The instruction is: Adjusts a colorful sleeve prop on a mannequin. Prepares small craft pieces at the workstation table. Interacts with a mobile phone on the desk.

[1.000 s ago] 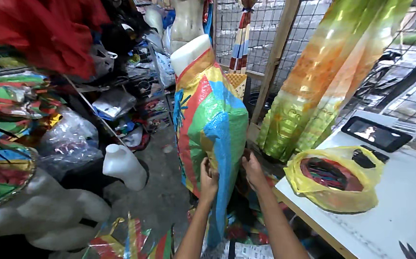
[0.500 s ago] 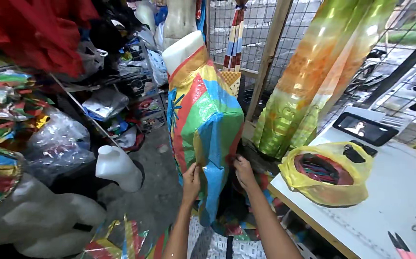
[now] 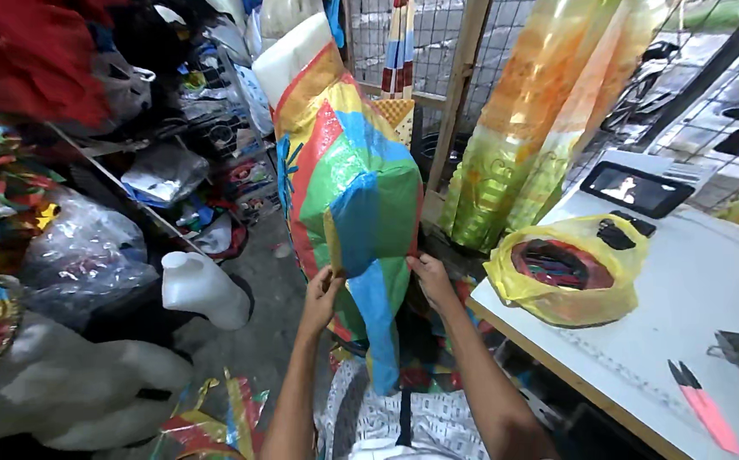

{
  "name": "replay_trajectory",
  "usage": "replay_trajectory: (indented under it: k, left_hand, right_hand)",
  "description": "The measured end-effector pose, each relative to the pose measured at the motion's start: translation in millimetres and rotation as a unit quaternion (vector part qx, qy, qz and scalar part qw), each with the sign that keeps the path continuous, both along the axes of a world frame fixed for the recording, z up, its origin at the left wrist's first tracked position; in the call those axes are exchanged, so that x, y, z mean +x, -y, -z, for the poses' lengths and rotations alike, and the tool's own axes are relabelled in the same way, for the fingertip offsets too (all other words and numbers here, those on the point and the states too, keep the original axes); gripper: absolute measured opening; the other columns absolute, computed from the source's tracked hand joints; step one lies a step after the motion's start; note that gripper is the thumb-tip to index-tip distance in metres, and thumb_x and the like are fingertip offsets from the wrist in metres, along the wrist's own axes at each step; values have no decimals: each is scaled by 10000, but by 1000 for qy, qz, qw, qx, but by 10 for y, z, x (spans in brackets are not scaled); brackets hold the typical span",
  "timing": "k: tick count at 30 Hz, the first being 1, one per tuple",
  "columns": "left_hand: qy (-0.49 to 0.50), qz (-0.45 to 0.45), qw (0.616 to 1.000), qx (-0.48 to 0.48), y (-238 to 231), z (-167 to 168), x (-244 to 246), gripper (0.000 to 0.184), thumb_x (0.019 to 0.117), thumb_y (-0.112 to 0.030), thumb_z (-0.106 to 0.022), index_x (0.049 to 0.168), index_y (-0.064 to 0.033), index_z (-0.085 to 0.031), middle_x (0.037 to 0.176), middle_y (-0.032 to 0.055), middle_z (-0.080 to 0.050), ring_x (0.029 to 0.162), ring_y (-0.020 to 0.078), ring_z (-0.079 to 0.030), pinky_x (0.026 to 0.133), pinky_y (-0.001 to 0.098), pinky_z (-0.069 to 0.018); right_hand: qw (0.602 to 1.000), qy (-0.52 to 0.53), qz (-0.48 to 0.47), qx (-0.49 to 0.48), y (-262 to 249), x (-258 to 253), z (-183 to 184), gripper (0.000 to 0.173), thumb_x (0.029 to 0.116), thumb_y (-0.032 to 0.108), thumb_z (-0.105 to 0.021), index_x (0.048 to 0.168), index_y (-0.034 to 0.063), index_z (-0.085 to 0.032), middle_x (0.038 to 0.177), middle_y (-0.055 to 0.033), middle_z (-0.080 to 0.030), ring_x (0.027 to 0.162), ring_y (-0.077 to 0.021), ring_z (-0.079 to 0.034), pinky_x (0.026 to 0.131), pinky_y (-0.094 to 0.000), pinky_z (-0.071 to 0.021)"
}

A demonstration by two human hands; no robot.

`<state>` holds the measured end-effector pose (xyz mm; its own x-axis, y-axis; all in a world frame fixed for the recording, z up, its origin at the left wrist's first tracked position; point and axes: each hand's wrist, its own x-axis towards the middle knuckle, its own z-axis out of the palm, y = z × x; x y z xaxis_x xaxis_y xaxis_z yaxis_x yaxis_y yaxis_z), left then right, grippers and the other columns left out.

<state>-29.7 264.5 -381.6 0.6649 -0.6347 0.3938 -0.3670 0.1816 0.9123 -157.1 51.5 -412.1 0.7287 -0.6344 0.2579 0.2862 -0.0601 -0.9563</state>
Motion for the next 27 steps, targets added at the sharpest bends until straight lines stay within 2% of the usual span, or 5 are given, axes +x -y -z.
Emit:
replay_trajectory:
  k: [4, 10, 15, 21, 27]
  left_hand:
    - [-81, 84, 986, 120, 0, 270, -213, 909, 793, -252, -837, 1490, 71, -351, 1354, 175, -598, 1212, 161, -621, 1045, 323, -527]
    - [-110, 22, 989, 98, 52, 775, -254, 149, 988, -21, -625, 1089, 76, -673, 977, 67, -737, 882, 50, -698, 853, 249, -581]
    - [-197, 41, 973, 117, -115, 993, -409, 510, 1057, -178, -475, 1502, 46, -368, 1409, 198, -536, 1191, 178, -600, 998, 338, -519]
    - [-550, -55, 777, 300, -595, 1337, -973, 625, 1099, -526, -314, 1423, -12, -460, 1222, 192, -611, 1028, 273, -616, 903, 441, -509]
    - [-719, -72, 657, 214, -267, 1772, -932, 562, 1107, -469, -319, 1342, 7, -504, 1115, 179, -668, 941, 237, -674, 838, 362, -549]
  right_hand:
    - [987, -81, -135, -6, -212, -215, 221, 510, 939, 52, -655, 1393, -95, -475, 1261, -135, -641, 1115, -95, -640, 981, -261, -539]
    - [992, -124, -26, 10, -315, -163, 590, 241, 1014, -27, -485, 1170, -80, -662, 1110, -138, -704, 1004, -97, -660, 925, -270, -540]
    - [987, -132, -44, 84, -453, -254, 807, 343, 1094, 134, -437, 1351, -62, -553, 1285, -159, -634, 1136, -129, -625, 989, -294, -522]
    - [858, -412, -91, 294, -861, -956, 1440, 593, 1098, 451, -420, 1549, 69, -380, 1402, -241, -549, 1191, -374, -605, 967, -524, -506]
    - [758, -336, -69, 555, -945, -850, 1857, 556, 1123, 407, -230, 1555, 63, -296, 1525, -214, -428, 1324, -336, -506, 1058, -498, -443]
